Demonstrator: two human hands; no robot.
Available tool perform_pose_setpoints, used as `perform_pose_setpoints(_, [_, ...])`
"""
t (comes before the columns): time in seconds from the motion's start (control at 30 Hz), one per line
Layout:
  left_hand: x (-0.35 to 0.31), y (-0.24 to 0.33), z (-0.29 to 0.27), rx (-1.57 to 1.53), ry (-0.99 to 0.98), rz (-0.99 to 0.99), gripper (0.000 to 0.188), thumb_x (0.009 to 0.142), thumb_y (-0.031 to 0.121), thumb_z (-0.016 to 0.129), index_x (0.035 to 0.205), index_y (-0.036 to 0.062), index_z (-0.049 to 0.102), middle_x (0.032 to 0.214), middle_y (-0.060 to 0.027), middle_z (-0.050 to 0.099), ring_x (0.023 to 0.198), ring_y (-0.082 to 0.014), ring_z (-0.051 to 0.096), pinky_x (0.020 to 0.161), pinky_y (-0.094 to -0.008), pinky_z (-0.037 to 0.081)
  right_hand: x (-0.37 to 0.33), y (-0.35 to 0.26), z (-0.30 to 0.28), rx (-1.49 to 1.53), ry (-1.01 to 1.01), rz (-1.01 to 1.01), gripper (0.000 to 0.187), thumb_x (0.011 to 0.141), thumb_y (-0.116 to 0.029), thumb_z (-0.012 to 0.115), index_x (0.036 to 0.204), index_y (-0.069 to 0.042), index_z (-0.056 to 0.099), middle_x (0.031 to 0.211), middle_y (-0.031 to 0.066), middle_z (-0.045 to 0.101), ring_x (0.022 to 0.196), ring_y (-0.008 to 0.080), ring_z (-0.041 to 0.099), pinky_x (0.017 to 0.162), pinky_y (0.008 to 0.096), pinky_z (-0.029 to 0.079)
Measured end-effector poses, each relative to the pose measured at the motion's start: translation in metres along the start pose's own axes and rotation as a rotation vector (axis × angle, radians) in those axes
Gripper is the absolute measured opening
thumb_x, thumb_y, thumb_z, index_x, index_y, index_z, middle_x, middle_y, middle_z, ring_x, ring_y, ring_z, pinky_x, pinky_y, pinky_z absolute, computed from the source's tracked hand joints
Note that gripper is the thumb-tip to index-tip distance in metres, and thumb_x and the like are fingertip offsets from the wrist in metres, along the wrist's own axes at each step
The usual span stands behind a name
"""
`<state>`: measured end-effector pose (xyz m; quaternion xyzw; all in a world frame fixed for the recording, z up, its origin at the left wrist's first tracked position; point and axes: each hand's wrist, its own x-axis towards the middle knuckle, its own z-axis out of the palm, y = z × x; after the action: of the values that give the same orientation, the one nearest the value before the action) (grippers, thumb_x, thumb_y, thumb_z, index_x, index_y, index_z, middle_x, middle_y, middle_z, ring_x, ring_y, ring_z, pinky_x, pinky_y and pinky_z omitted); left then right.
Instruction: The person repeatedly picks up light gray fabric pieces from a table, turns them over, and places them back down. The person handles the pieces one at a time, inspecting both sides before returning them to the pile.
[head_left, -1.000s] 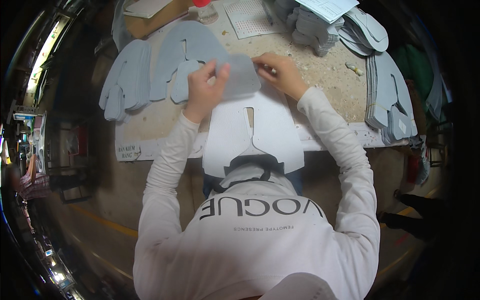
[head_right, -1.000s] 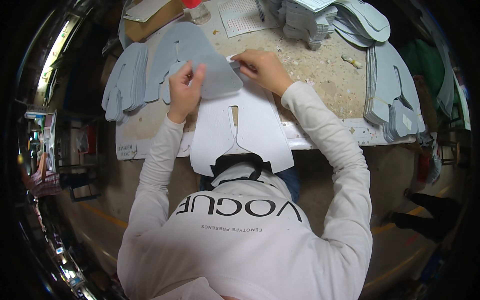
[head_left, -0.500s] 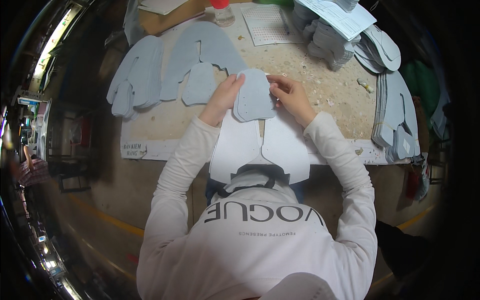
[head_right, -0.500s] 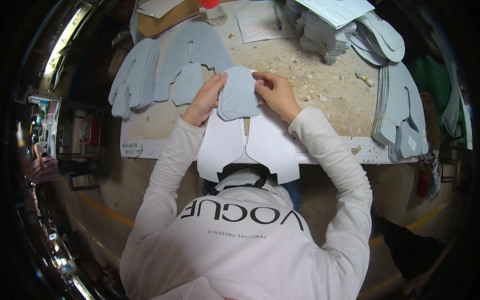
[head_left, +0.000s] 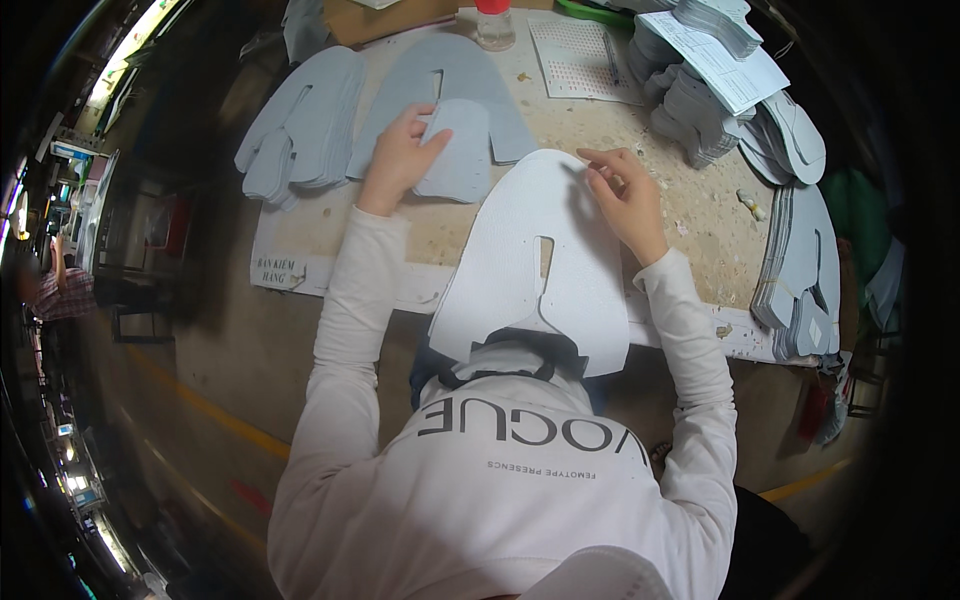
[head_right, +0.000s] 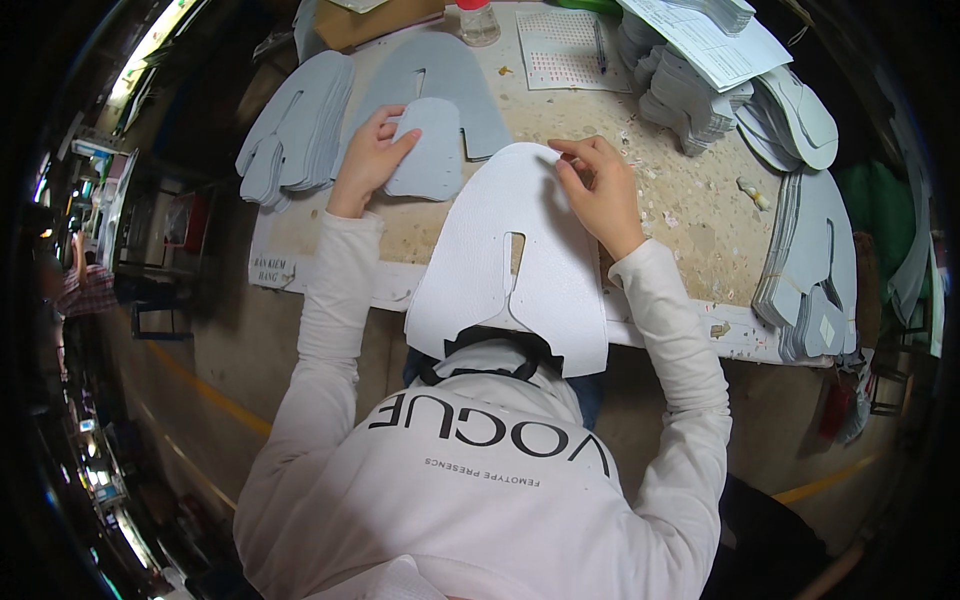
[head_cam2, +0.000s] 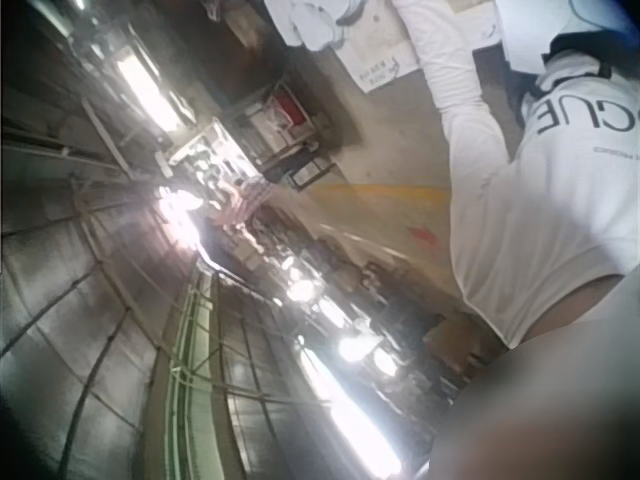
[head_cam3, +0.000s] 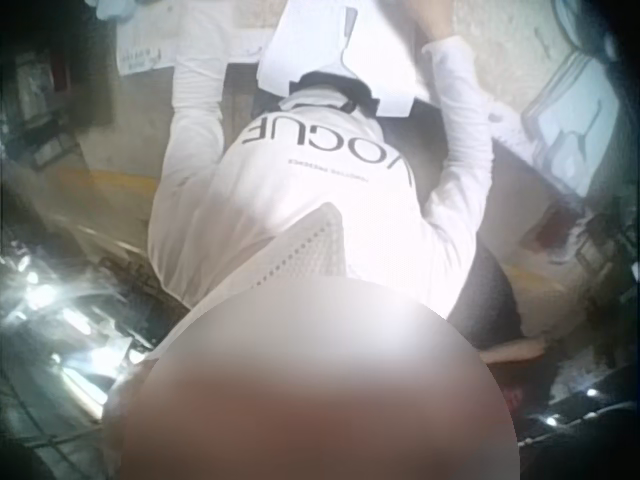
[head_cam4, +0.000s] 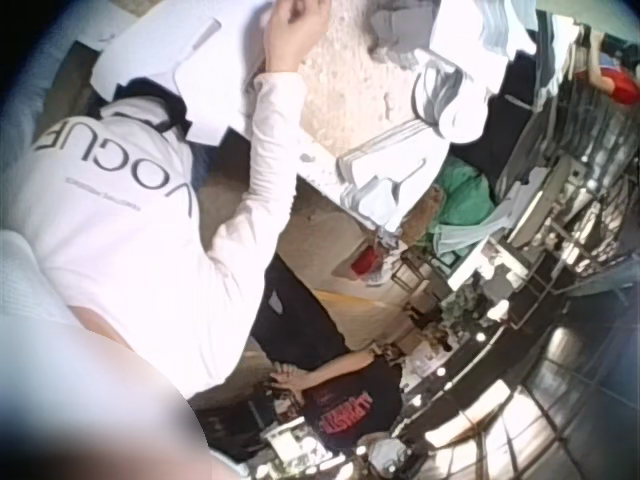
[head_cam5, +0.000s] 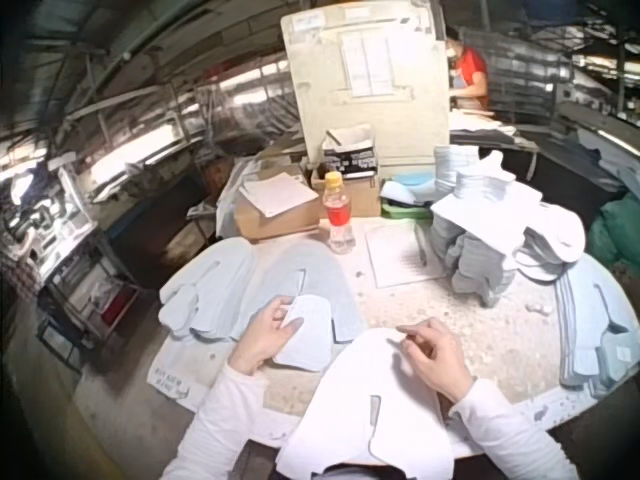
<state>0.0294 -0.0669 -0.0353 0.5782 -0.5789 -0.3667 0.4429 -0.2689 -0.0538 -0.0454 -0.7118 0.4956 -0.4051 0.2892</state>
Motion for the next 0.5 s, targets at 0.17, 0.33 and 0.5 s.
perform_pose_setpoints(0.17, [0.003, -0.013, -0.012, 0.745, 0.232, 0.203, 0.037, 0.081, 0.017, 0.070, 0.114, 0.0057, 0.057, 0.096, -0.0136, 0.066, 0.076, -0.0156, 0.064, 0.066, -0.0240, 0.048, -0.002, 0.006, -0.002, -0.221, -0.059, -0.146, 0.031, 0.077, -0.019, 0.069, 0.106, -0.008, 0.068, 0.081, 0.0065, 0.059, 0.071, 0.0209, 0.056, 0.068, 0.0324, 0.046])
perform_pose_setpoints(0.33, [-0.016, 0.013, 0.004, 0.781, 0.403, 0.518, 0.024, 0.081, 0.019, 0.069, 0.101, 0.0071, 0.063, 0.076, -0.0109, 0.067, 0.064, -0.0186, 0.063, 0.061, -0.0277, 0.049, -0.006, 0.001, -0.001, -0.288, -0.138, 0.029, 0.043, 0.070, -0.028, 0.078, 0.104, -0.006, 0.065, 0.079, 0.0090, 0.060, 0.071, 0.0211, 0.057, 0.067, 0.0324, 0.046])
perform_pose_setpoints(0.5, [-0.072, 0.030, 0.017, 0.382, -0.089, -0.062, 0.019, 0.083, 0.021, 0.066, 0.087, 0.0030, 0.066, 0.075, -0.0124, 0.068, 0.062, -0.0214, 0.065, 0.061, -0.0303, 0.050, -0.004, 0.001, -0.005, -0.304, -0.224, 0.192, 0.038, 0.069, -0.029, 0.079, 0.094, -0.004, 0.064, 0.070, 0.0071, 0.059, 0.063, 0.0193, 0.056, 0.060, 0.0312, 0.045])
